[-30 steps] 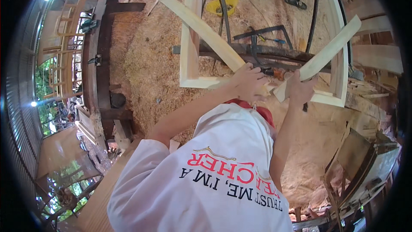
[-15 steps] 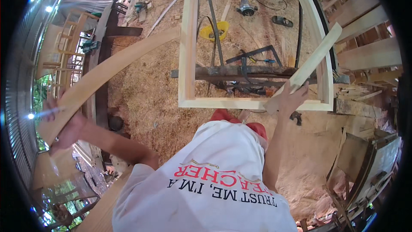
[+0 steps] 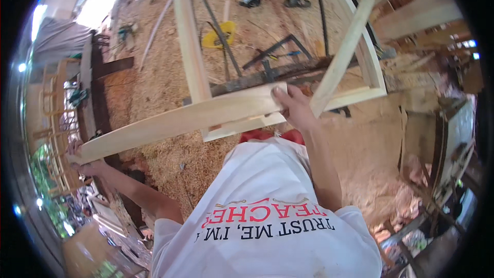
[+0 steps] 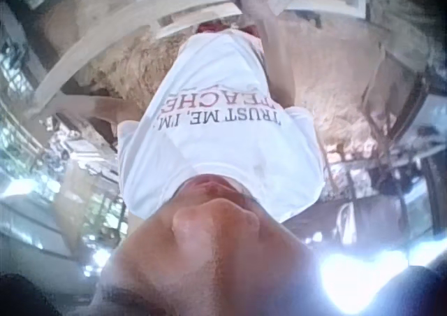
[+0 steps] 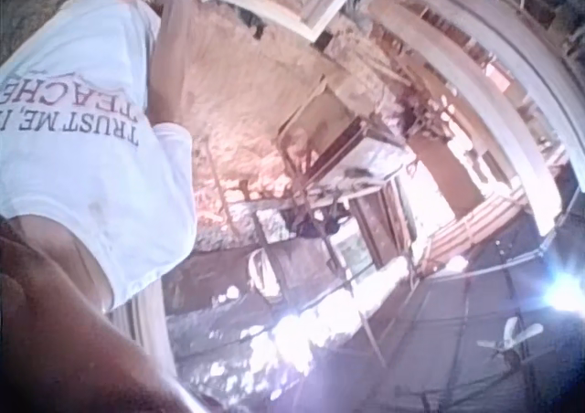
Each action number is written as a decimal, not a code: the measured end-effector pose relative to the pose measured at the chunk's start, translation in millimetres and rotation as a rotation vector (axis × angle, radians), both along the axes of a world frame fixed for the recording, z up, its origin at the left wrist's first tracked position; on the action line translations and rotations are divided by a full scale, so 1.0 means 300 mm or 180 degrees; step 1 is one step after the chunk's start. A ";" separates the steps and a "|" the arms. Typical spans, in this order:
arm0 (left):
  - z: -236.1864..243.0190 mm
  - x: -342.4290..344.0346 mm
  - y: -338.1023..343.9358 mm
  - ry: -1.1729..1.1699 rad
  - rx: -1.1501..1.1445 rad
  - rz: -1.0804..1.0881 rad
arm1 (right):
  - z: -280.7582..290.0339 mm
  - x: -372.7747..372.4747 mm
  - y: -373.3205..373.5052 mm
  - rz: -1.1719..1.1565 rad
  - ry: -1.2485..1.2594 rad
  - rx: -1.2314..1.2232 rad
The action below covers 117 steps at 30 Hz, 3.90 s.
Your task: The person measures a wooden frame using a tape measure, picks up several wooden strips from the floor, and nails them into the frame with a hammer.
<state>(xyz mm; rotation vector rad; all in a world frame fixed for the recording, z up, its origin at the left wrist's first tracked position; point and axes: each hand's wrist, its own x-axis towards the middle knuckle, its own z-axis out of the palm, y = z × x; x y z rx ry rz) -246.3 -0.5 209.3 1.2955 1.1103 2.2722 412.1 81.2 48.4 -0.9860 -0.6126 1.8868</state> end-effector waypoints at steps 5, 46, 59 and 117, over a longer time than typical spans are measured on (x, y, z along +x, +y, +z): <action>-0.627 -0.142 0.344 -0.0831 -0.1985 -0.0339 | -0.035 0.130 -0.305 0.0819 -0.2005 -0.0161; -0.716 1.067 0.707 0.2613 -0.2556 0.0838 | -0.121 0.071 -0.385 -0.1502 -0.3083 -0.0686; -0.638 1.831 0.257 0.4468 -0.1780 -0.2951 | -0.213 0.188 -0.347 -0.2118 -0.2393 -0.0651; -0.753 1.867 0.310 0.4055 -0.2387 -0.2330 | -0.258 0.260 -0.326 -0.1958 -0.1219 -0.0517</action>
